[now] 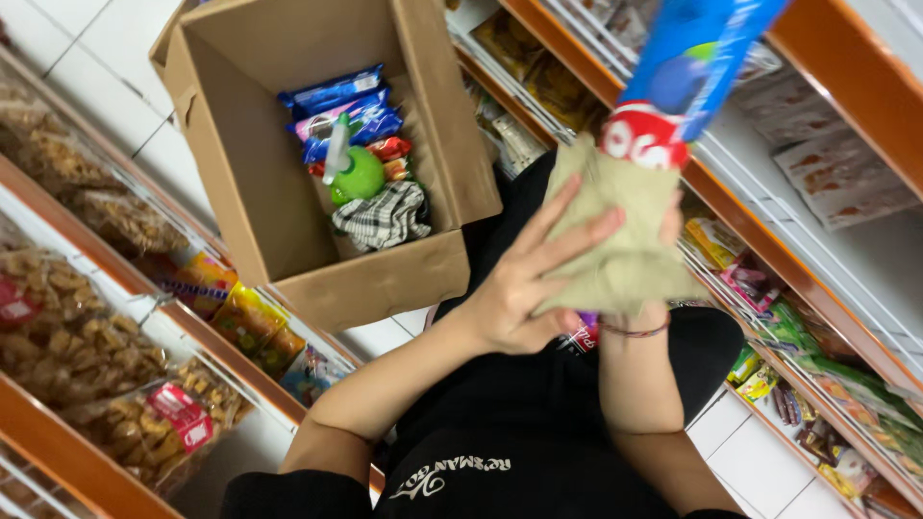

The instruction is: The person wipes shelf surfaces with a cloth, removes snack packages from a box, scans them using a handheld scanner, and wipes the packages with the cloth before placing them on the shelves.

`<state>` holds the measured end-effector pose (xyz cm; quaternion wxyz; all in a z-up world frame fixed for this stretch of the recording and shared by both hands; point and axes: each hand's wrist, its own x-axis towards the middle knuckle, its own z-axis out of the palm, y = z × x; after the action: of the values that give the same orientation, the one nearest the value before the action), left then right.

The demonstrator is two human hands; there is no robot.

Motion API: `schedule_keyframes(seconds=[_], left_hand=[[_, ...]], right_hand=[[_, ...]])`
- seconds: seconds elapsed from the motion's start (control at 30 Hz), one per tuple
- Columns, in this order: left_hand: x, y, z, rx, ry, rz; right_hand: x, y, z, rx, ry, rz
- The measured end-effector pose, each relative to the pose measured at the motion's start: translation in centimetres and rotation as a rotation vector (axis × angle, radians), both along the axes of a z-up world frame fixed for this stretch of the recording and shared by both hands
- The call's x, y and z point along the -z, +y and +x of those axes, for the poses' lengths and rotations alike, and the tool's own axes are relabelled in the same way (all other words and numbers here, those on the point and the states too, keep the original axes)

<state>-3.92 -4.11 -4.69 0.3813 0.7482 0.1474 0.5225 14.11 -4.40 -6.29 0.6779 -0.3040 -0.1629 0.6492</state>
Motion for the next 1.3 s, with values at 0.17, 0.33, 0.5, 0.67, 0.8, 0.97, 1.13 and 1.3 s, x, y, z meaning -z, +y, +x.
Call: schedule_keyframes(seconds=[0.17, 0.33, 0.5, 0.67, 0.8, 0.97, 1.13, 1.3], left_hand=[[3.7, -0.9, -3.2, 0.134, -0.257, -0.083], [6.6, 0.3, -9.2, -0.229, -0.074, -0.559], [11.5, 10.7, -16.7, -0.75, 0.047, -0.535], [21.9, 23.0, -20.5, -0.947, 0.631, -0.743], [31.8, 28.1, -19.6, -0.912, 0.951, -0.776], [35.9, 29.2, -20.0, -0.731, 1.019, -0.911], [28.0, 27.4, -21.9, -0.502, 0.736, -0.983], [17.4, 19.8, -22.2, -0.239, 0.993, -0.829]], right_hand=[[-1.9, 1.4, -2.0, 0.042, -0.363, 0.266], [-4.4, 4.3, -4.0, -0.07, -0.278, 0.254], [-2.2, 5.4, -5.3, -0.293, -0.33, 0.184], [1.3, 6.2, -7.9, -0.383, -0.346, 0.115], [3.2, 7.0, -9.6, -0.451, -0.324, 0.063], [4.7, 8.0, -9.7, -0.474, -0.344, 0.005], [6.0, 9.1, -9.5, -0.49, -0.324, -0.009], [6.6, 9.6, -9.2, -0.492, -0.333, -0.007]])
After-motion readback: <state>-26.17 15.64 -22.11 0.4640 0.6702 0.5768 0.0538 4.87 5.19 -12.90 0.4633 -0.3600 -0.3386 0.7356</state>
